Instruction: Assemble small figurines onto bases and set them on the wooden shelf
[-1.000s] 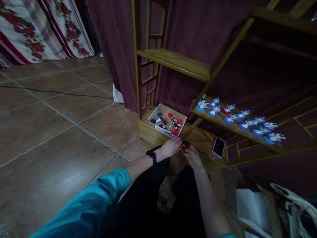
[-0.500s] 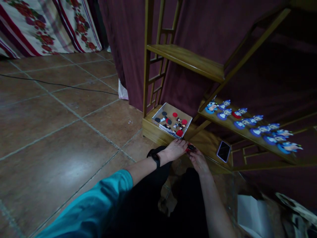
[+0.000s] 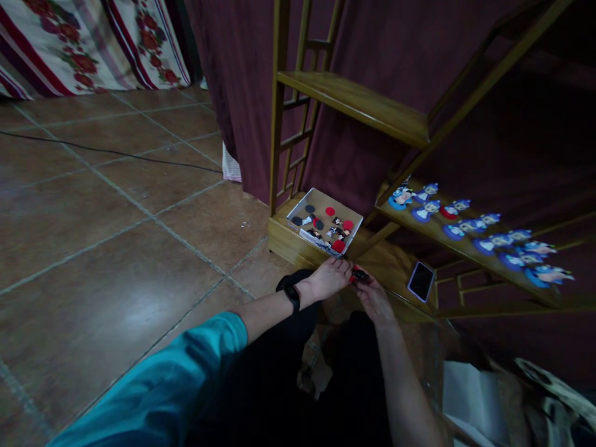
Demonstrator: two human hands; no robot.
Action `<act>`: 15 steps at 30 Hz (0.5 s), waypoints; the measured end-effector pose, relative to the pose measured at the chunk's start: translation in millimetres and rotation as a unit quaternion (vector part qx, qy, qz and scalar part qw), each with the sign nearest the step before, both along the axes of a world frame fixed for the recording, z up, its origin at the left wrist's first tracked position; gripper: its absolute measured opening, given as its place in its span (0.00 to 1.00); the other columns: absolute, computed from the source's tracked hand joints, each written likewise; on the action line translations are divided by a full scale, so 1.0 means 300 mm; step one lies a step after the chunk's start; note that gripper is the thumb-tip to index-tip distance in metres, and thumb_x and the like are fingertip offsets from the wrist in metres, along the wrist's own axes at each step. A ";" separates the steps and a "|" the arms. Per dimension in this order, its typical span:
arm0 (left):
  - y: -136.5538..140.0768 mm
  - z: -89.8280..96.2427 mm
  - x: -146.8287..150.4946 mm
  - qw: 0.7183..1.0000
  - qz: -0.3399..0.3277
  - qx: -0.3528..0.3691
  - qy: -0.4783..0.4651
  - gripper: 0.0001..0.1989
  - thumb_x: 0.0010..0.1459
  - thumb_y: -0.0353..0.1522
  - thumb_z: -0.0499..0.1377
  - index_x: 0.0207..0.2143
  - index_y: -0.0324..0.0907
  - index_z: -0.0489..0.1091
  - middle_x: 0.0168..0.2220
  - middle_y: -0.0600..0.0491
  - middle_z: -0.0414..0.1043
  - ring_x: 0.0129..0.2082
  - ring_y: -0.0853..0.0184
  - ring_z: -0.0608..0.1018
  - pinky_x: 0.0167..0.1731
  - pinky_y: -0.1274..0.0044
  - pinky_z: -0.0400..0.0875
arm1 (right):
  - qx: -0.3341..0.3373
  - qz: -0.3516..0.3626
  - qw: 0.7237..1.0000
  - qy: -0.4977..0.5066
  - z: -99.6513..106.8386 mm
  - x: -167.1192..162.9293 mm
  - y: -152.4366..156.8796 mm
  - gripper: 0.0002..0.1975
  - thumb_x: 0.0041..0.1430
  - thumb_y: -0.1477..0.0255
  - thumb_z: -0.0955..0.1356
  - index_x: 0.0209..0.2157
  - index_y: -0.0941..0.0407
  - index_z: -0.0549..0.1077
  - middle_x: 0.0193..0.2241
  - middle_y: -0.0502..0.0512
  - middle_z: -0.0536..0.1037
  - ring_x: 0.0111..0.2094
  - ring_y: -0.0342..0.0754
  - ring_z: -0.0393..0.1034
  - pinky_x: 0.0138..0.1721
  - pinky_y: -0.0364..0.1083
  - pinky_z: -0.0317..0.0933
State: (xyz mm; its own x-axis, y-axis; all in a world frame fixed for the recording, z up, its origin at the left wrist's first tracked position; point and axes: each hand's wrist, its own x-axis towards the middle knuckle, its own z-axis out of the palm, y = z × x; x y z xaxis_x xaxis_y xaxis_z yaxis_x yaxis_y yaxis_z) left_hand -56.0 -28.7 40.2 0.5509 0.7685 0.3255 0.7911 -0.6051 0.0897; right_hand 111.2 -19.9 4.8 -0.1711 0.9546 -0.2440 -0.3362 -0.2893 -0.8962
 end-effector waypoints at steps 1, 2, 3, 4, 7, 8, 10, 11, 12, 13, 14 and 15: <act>0.000 0.001 0.000 1.000 -0.002 0.001 0.002 0.19 0.59 0.31 0.47 0.52 0.32 0.59 0.44 0.37 0.67 0.45 0.57 0.69 0.45 0.67 0.57 | 0.002 0.000 1.000 0.000 0.002 -0.001 -0.001 0.23 0.38 0.80 0.70 0.40 0.50 0.73 0.46 0.51 0.74 0.48 0.50 0.67 0.49 0.51 0.62; 0.000 0.001 0.000 1.000 -0.005 0.002 0.003 0.19 0.59 0.31 0.47 0.52 0.32 0.59 0.44 0.38 0.67 0.45 0.57 0.69 0.45 0.67 0.57 | 0.005 0.000 1.000 0.000 0.004 -0.001 -0.002 0.23 0.38 0.80 0.70 0.40 0.50 0.73 0.46 0.51 0.74 0.48 0.50 0.67 0.49 0.51 0.62; 0.000 0.001 0.000 1.000 -0.008 0.004 0.003 0.19 0.59 0.30 0.47 0.52 0.32 0.59 0.44 0.38 0.67 0.45 0.57 0.69 0.45 0.67 0.57 | 0.007 -0.001 1.000 0.000 0.005 -0.001 -0.003 0.24 0.37 0.80 0.69 0.40 0.50 0.73 0.46 0.51 0.74 0.48 0.50 0.67 0.49 0.51 0.62; -0.001 0.001 0.000 1.000 -0.011 0.005 0.003 0.19 0.59 0.30 0.47 0.52 0.32 0.59 0.44 0.38 0.67 0.45 0.57 0.69 0.45 0.67 0.57 | 0.010 -0.003 1.000 0.001 0.006 -0.001 -0.004 0.24 0.37 0.81 0.69 0.40 0.50 0.73 0.46 0.51 0.74 0.48 0.50 0.67 0.49 0.52 0.62; -0.003 0.000 0.000 1.000 -0.012 0.005 0.001 0.20 0.59 0.30 0.47 0.53 0.32 0.58 0.43 0.38 0.67 0.44 0.57 0.69 0.45 0.67 0.57 | 0.011 -0.005 1.000 0.007 0.005 0.001 -0.007 0.24 0.37 0.82 0.69 0.40 0.50 0.73 0.45 0.51 0.74 0.47 0.50 0.67 0.48 0.51 0.62; -0.003 -0.001 0.001 1.000 -0.012 0.005 0.000 0.20 0.59 0.30 0.47 0.53 0.32 0.58 0.43 0.38 0.67 0.44 0.57 0.69 0.45 0.67 0.57 | 0.009 -0.006 1.000 0.009 0.004 0.002 -0.007 0.24 0.37 0.82 0.69 0.40 0.50 0.73 0.45 0.50 0.75 0.46 0.49 0.68 0.48 0.51 0.63; -0.002 -0.003 0.003 1.000 -0.014 0.004 -0.007 0.20 0.59 0.31 0.46 0.53 0.31 0.57 0.43 0.38 0.67 0.45 0.57 0.69 0.45 0.67 0.57 | 0.006 -0.007 1.000 0.013 0.002 0.003 -0.007 0.24 0.37 0.82 0.69 0.40 0.50 0.73 0.44 0.50 0.75 0.45 0.49 0.69 0.47 0.51 0.63; 0.000 -0.003 0.003 1.000 -0.016 -0.001 -0.015 0.20 0.59 0.31 0.47 0.53 0.31 0.58 0.43 0.38 0.67 0.45 0.57 0.69 0.45 0.68 0.57 | 0.006 -0.008 1.000 0.014 0.000 0.004 -0.007 0.24 0.37 0.81 0.69 0.39 0.50 0.73 0.43 0.50 0.75 0.44 0.49 0.69 0.47 0.51 0.63; 0.004 -0.005 0.003 0.999 -0.017 -0.009 -0.027 0.20 0.59 0.32 0.47 0.52 0.31 0.58 0.43 0.39 0.67 0.45 0.57 0.69 0.45 0.68 0.57 | 0.005 -0.009 1.000 0.014 -0.001 0.004 -0.007 0.23 0.37 0.81 0.69 0.39 0.51 0.73 0.43 0.50 0.76 0.44 0.48 0.69 0.46 0.51 0.64; 0.008 -0.006 0.003 0.999 -0.018 -0.022 -0.043 0.20 0.59 0.33 0.48 0.51 0.32 0.59 0.43 0.39 0.67 0.44 0.58 0.69 0.45 0.69 0.58 | 0.005 -0.011 1.000 0.015 -0.001 0.003 -0.007 0.22 0.37 0.81 0.69 0.39 0.51 0.73 0.42 0.50 0.76 0.43 0.48 0.70 0.46 0.50 0.64; 0.013 -0.008 0.002 0.997 -0.019 -0.039 -0.060 0.19 0.59 0.34 0.49 0.50 0.33 0.61 0.42 0.40 0.67 0.44 0.58 0.70 0.45 0.69 0.59 | 0.004 -0.011 1.000 0.016 -0.001 0.003 -0.008 0.22 0.37 0.81 0.69 0.38 0.51 0.73 0.42 0.50 0.76 0.43 0.48 0.70 0.46 0.50 0.64; 0.018 -0.011 0.001 0.995 -0.021 -0.059 -0.079 0.18 0.58 0.35 0.50 0.49 0.34 0.62 0.42 0.41 0.67 0.44 0.59 0.70 0.44 0.70 0.60 | 0.002 -0.011 1.000 0.016 -0.001 0.001 -0.009 0.21 0.37 0.80 0.69 0.38 0.51 0.73 0.41 0.50 0.76 0.42 0.48 0.70 0.46 0.49 0.64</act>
State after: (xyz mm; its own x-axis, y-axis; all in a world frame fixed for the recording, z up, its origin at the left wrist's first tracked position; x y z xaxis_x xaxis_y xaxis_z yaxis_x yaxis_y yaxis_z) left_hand -55.6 -23.3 36.9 0.5319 0.7841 0.3197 0.7359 -0.6149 0.2836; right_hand 111.7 -22.8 4.5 -0.1574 0.9591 -0.2354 -0.3719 -0.2784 -0.8855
